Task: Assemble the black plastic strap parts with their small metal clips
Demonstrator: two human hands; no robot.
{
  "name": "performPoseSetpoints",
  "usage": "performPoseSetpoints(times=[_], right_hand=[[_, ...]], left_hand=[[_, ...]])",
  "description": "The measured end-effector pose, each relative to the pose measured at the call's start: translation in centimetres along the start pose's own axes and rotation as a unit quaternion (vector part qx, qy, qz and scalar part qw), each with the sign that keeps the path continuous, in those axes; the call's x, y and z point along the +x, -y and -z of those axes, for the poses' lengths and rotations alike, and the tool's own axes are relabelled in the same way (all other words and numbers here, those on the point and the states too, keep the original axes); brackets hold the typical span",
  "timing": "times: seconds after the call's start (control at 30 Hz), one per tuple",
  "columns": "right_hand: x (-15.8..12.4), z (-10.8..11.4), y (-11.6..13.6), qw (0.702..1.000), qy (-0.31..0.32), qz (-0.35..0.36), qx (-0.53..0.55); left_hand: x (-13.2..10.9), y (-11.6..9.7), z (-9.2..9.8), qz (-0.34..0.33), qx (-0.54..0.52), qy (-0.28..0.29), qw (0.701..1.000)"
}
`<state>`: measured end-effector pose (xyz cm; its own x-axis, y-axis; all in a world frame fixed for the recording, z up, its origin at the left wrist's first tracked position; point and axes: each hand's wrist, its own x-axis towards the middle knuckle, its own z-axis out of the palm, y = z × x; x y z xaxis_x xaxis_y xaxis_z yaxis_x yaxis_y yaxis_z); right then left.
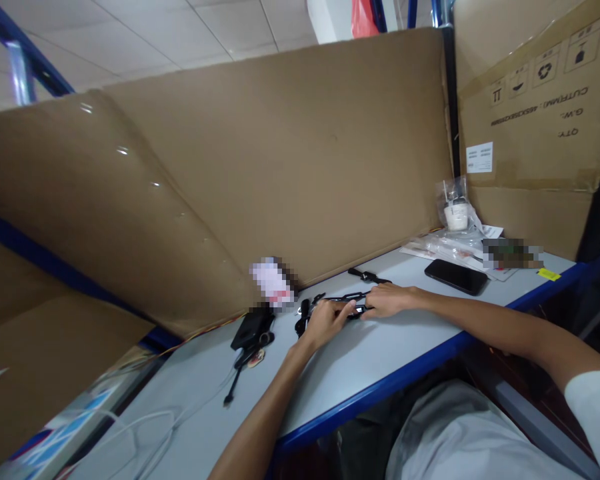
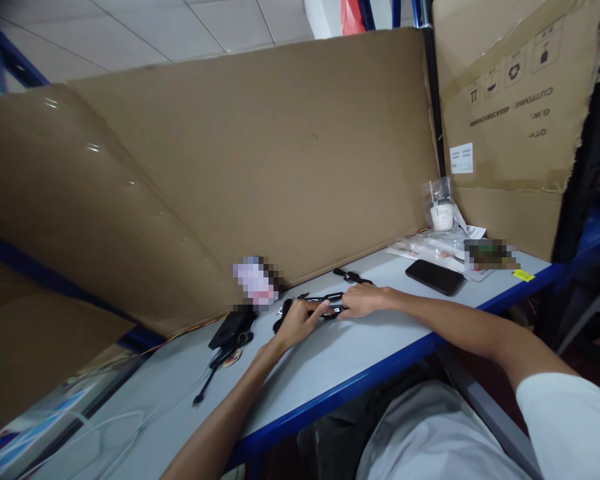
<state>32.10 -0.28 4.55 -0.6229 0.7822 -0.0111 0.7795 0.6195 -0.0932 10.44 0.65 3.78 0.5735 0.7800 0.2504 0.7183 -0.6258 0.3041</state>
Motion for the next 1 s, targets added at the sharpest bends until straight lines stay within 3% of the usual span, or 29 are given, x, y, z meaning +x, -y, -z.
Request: performPoseSetpoints(times=[0.27, 0.6, 0.8, 1.0], right_hand=[[-0.1, 0.2, 0.2, 1.000, 0.003, -0.005, -0.002], [-0.1, 0.4, 0.4, 1.000, 0.005, -0.011, -0.003], [-0.2, 0.4, 0.2, 1.000, 0.008, -0.005, 0.000], [-0.2, 0.4, 0.3, 1.000, 0.008, -0.009, -0.007]], left_hand=[[0.1, -0.2, 0.2, 0.005, 0.072, -0.006, 0.997], [0.0, 0.0, 0.1, -0.025, 0.025, 0.019, 0.999], [-0.1, 0.8, 0.1, 0.001, -0.043, 0.002, 0.999], [0.0, 0.2, 0.1, -0.006, 0.001, 0.004, 1.000]])
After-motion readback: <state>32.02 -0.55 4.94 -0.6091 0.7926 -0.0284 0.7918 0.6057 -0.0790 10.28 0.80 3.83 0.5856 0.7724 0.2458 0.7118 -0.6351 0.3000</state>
